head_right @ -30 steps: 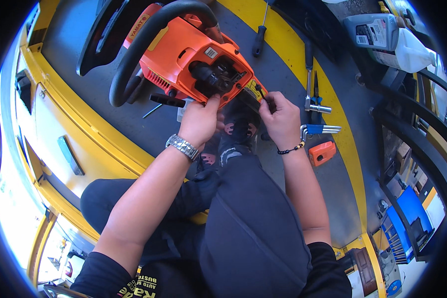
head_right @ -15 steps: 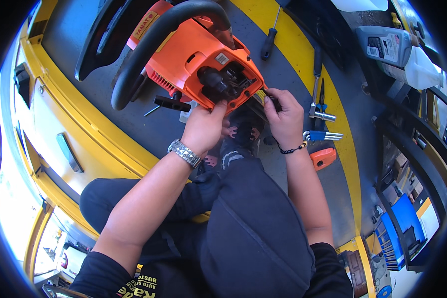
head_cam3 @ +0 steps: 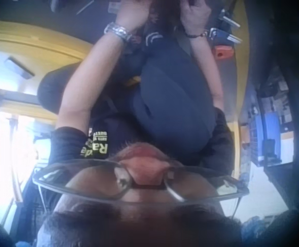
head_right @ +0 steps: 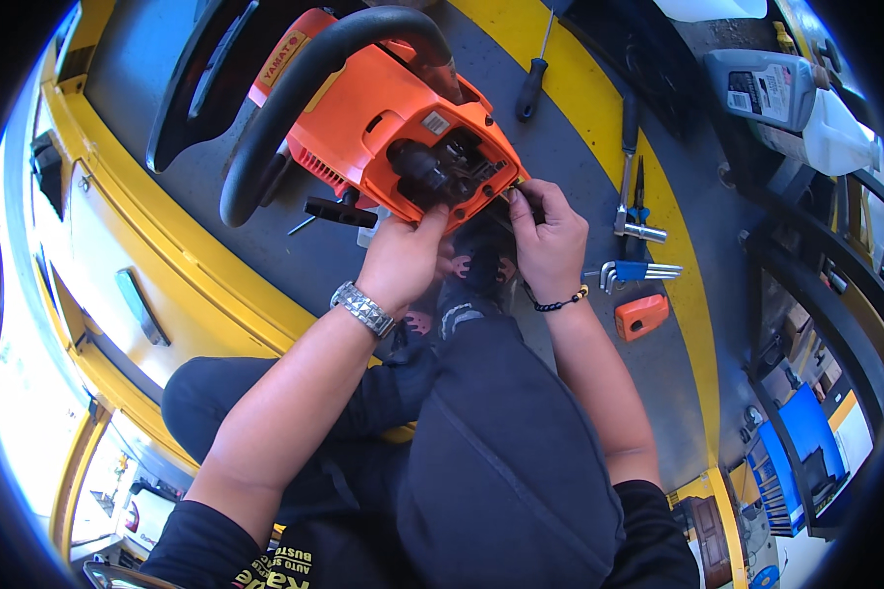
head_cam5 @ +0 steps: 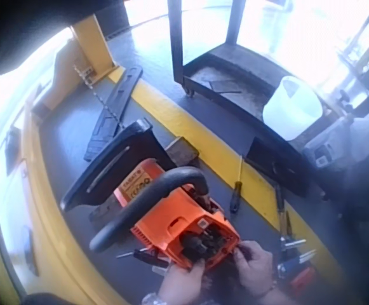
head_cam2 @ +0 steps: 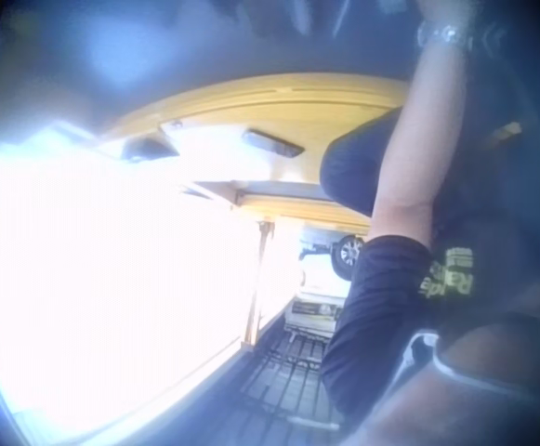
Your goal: The person uses a hex key to remove screws from the top cover of an orange chainsaw. They remove the cover, inspect the internal components, and then reattach the cover by tightening the screws.
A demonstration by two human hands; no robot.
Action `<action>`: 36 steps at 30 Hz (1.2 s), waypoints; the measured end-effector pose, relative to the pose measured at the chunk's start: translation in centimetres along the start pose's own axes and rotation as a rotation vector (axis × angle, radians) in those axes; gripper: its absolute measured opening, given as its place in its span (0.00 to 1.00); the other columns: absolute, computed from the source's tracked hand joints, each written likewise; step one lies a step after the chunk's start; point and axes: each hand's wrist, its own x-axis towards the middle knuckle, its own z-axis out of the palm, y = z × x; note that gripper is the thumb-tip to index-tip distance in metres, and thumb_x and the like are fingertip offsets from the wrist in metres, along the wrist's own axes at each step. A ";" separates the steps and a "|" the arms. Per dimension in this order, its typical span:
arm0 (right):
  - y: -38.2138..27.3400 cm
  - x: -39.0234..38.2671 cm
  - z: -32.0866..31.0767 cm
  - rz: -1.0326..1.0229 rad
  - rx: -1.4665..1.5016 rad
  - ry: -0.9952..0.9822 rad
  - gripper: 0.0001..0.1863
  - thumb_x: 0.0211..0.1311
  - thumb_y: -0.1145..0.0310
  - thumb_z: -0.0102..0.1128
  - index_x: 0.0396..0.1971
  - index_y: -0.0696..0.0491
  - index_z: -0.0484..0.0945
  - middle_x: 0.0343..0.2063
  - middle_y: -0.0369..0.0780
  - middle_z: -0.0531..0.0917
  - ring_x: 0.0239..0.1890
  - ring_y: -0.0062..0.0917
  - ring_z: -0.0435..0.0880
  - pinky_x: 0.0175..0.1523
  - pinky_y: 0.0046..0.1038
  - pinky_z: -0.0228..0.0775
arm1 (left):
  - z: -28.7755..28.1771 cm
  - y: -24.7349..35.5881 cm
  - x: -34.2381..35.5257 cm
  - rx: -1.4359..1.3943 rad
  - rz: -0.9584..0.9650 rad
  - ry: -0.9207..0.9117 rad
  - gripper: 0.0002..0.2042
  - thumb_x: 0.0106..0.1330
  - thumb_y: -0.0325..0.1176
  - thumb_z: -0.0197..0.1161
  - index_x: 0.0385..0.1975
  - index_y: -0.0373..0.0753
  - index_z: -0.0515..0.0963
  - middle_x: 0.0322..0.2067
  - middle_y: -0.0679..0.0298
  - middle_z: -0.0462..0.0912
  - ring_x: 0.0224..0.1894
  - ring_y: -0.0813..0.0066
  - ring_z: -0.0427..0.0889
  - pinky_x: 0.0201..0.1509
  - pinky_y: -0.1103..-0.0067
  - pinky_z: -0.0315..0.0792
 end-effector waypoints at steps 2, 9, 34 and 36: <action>-0.1 0.2 0.6 -0.005 0.085 0.022 0.09 0.70 0.72 0.67 0.45 0.59 0.83 0.31 0.40 0.89 0.34 0.17 0.88 0.40 0.23 0.78 | -0.1 -0.1 0.1 0.006 -0.011 -0.015 0.20 0.76 0.44 0.61 0.35 0.28 0.81 0.22 0.59 0.84 0.22 0.70 0.85 0.29 0.74 0.79; 0.3 0.2 -0.2 0.182 0.318 -0.104 0.10 0.75 0.71 0.64 0.50 0.58 0.83 0.36 0.33 0.87 0.34 0.12 0.80 0.38 0.17 0.72 | -0.1 -0.4 0.2 -0.006 -0.020 -0.032 0.21 0.76 0.44 0.60 0.31 0.28 0.81 0.20 0.59 0.83 0.22 0.69 0.86 0.31 0.72 0.79; -0.1 1.6 -0.2 0.230 0.429 -0.232 0.12 0.80 0.70 0.55 0.56 0.57 0.75 0.38 0.33 0.83 0.31 0.10 0.76 0.32 0.14 0.68 | -0.3 -0.8 0.5 0.056 0.039 -0.013 0.21 0.74 0.44 0.61 0.31 0.29 0.82 0.19 0.57 0.84 0.22 0.66 0.86 0.31 0.71 0.78; -0.7 1.7 -0.2 0.236 0.451 -0.233 0.10 0.80 0.70 0.55 0.53 0.57 0.76 0.36 0.33 0.81 0.33 0.11 0.76 0.33 0.15 0.69 | -0.3 -0.8 0.5 0.033 0.025 -0.020 0.20 0.75 0.44 0.61 0.33 0.29 0.82 0.20 0.58 0.84 0.22 0.68 0.86 0.31 0.72 0.78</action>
